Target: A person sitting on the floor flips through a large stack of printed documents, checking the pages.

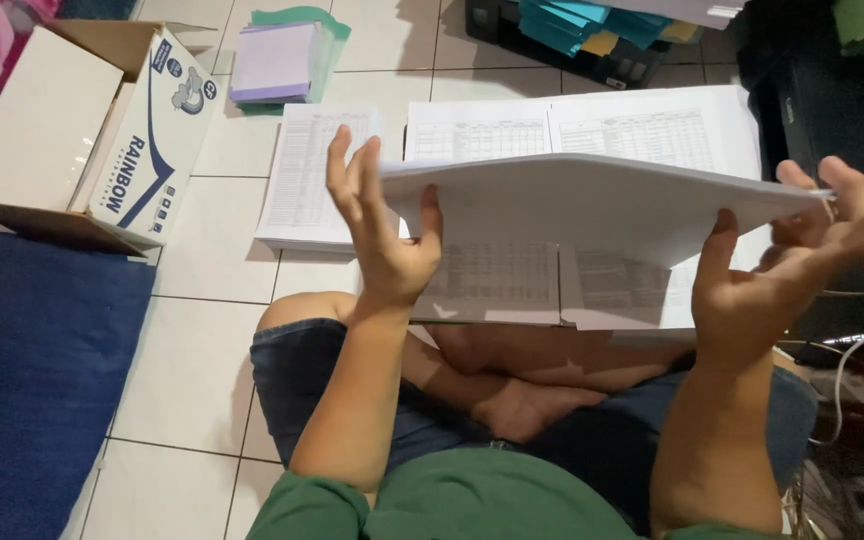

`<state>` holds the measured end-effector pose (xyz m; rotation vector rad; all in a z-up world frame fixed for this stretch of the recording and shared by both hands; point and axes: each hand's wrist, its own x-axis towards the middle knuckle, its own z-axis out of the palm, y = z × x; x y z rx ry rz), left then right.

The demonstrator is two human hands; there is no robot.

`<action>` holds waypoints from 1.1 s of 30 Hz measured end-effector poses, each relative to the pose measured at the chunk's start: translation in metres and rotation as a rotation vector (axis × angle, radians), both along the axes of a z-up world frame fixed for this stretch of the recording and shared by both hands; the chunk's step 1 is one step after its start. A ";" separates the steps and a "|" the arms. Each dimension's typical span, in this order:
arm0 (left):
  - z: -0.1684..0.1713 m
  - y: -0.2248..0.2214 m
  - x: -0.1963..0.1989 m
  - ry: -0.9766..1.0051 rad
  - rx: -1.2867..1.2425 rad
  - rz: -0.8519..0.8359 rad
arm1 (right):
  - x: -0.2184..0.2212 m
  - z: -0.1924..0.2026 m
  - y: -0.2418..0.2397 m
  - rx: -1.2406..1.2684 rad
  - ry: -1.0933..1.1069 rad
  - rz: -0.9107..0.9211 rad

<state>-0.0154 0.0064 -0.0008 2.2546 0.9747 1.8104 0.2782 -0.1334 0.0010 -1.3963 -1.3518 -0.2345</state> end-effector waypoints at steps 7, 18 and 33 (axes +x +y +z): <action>-0.007 0.001 0.005 -0.388 -0.390 -0.177 | 0.014 -0.013 0.023 -0.087 0.196 0.181; 0.011 -0.034 0.010 -0.254 -0.238 -0.135 | -0.016 0.018 0.000 0.066 0.251 0.198; -0.003 -0.035 0.003 -0.175 0.218 0.039 | -0.022 0.019 -0.011 0.218 -0.082 0.062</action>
